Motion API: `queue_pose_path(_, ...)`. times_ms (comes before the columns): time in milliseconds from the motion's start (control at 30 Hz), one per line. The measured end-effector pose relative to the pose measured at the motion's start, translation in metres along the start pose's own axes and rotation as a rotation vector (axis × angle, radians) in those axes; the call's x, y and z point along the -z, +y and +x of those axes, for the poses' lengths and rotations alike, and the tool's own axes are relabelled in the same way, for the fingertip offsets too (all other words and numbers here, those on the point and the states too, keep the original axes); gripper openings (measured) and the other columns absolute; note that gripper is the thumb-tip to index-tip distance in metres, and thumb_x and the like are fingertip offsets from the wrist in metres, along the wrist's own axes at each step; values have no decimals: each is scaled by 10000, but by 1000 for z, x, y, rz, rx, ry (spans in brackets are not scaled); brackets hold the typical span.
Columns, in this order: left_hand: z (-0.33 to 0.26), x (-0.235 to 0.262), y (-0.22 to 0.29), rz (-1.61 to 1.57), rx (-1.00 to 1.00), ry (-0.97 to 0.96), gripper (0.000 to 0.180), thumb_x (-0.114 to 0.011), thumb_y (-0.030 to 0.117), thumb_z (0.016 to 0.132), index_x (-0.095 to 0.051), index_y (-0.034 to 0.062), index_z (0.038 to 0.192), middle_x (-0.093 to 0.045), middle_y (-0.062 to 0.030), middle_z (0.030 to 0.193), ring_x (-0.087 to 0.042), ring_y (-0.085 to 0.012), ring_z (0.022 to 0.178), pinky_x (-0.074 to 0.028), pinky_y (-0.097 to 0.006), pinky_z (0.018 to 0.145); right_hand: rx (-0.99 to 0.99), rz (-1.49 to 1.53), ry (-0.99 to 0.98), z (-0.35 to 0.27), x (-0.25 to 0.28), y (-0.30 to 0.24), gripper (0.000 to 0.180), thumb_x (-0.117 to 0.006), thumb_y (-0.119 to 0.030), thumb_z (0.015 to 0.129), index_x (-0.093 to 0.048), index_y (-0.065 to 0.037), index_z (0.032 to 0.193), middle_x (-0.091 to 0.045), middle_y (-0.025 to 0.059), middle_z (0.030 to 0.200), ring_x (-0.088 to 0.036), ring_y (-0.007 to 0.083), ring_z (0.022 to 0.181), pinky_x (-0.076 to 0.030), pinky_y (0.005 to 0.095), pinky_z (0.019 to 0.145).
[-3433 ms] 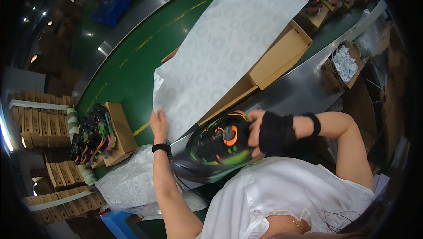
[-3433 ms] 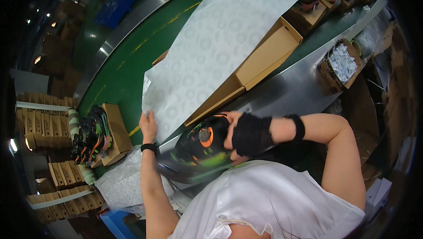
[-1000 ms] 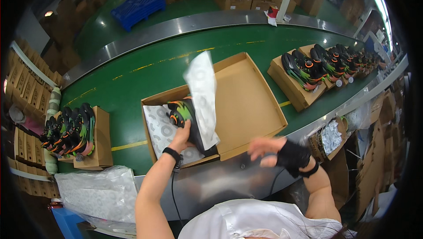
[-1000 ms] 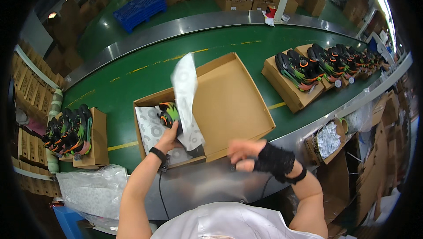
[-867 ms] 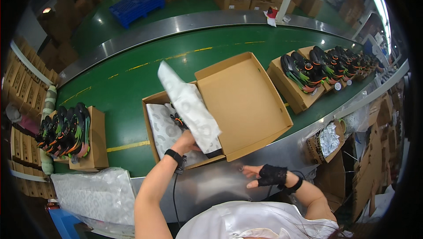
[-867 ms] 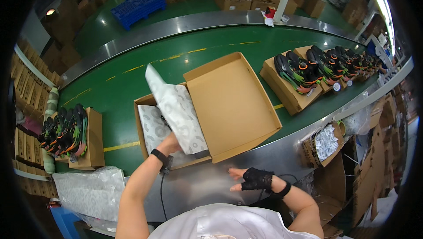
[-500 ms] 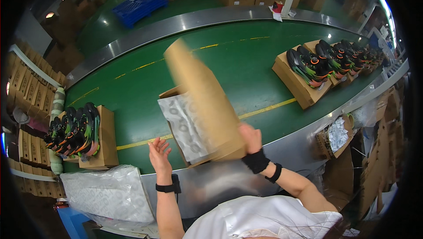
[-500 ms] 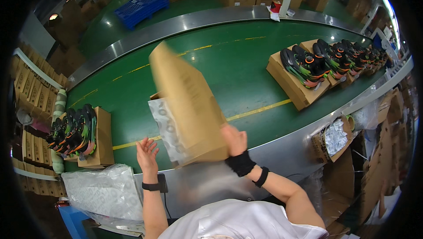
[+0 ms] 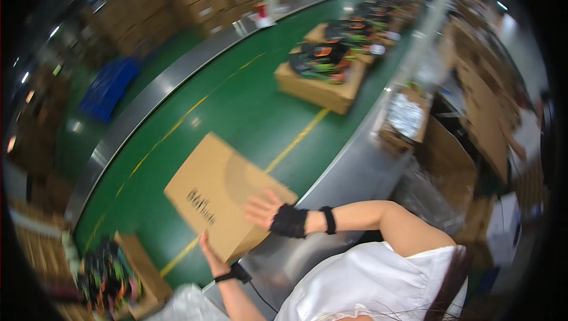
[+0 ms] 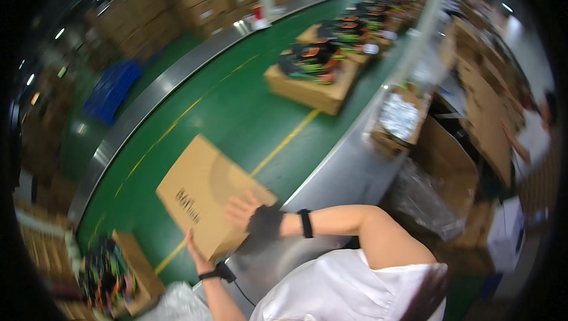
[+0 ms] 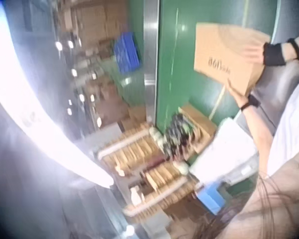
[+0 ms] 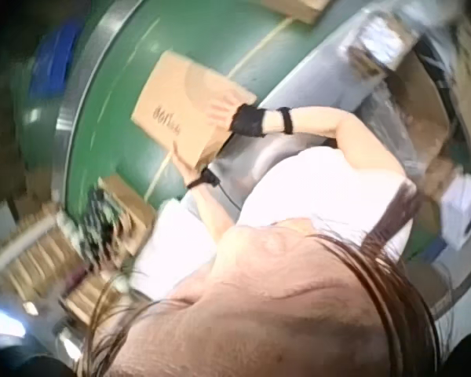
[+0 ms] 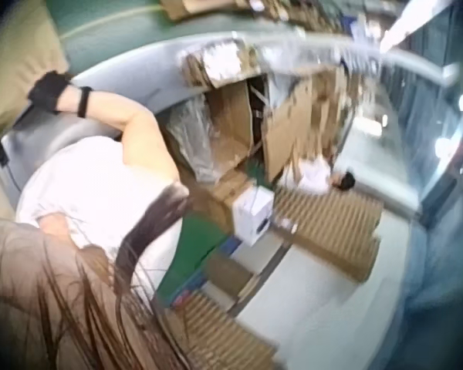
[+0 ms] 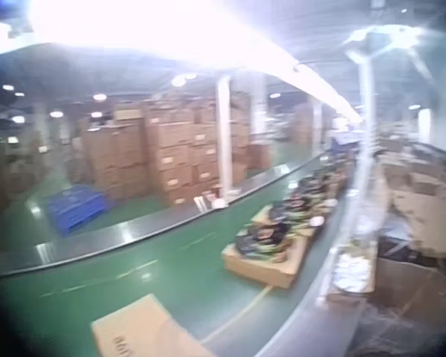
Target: Packing shoes into boxes and placing them on a conveyor belt.
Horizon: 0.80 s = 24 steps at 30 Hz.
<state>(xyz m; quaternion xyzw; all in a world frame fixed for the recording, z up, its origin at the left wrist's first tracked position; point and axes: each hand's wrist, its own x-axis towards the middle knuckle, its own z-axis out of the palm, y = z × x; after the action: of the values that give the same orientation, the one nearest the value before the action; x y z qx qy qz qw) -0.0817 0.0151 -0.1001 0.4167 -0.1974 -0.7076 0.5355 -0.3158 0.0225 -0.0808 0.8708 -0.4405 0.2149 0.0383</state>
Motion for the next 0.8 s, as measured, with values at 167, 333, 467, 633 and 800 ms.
queue_pose_path(167, -58, -37, -1, -11, -83, 72, 603, -431, 503, 773, -404, 66, 1188, -476, -105, 1128, -482, -264, 998, -415, -404, 810, -20, -122, 256, -6, 76, 41, 426, -517, -193, 728, -468, -176, 1151, -457, 73, 1209, -448, 235, 1105, -345, 481, 855)
queue_pose_path(333, -111, -31, -8, -38, -167, 376, 562, -445, 457, 788, -401, 67, 1191, -465, -116, 1143, -475, -273, 1008, -407, -434, 810, -741, 237, 416, -89, 99, 230, 584, -634, -365, 629, -463, -12, 1062, -451, 203, 1119, -422, 328, 1065, -360, 385, 878)
queue_pose_path(467, -153, -25, -15, -105, -181, 608, 536, -443, 417, 802, -397, 56, 1195, -463, -133, 1145, -473, -291, 1007, -403, -460, 808, -1330, 237, 510, -133, 84, 369, 592, -654, -459, 637, -540, 39, 936, -581, 195, 773, -557, 345, 647, -468, 383, 579)
queue_pose_path(633, -203, -26, -29, -342, -242, 781, 503, -440, 368, 820, -392, 42, 1201, -460, -153, 1146, -471, -314, 1006, -398, -492, 805, -1544, 1180, 531, -137, 46, 425, 480, -684, -408, 667, -550, 15, 851, -529, 115, 612, -443, 184, 387, -347, 304, 324)
queue_pose_path(800, -274, -4, -42, -716, -367, 882, 471, -438, 319, 838, -387, 28, 1206, -457, -174, 1147, -468, -337, 1006, -393, -524, 802, -1517, 1297, 484, -101, 21, 313, 652, -720, -342, 648, -289, -48, 1039, -541, 124, 766, -455, 207, 411, -383, 333, 354)
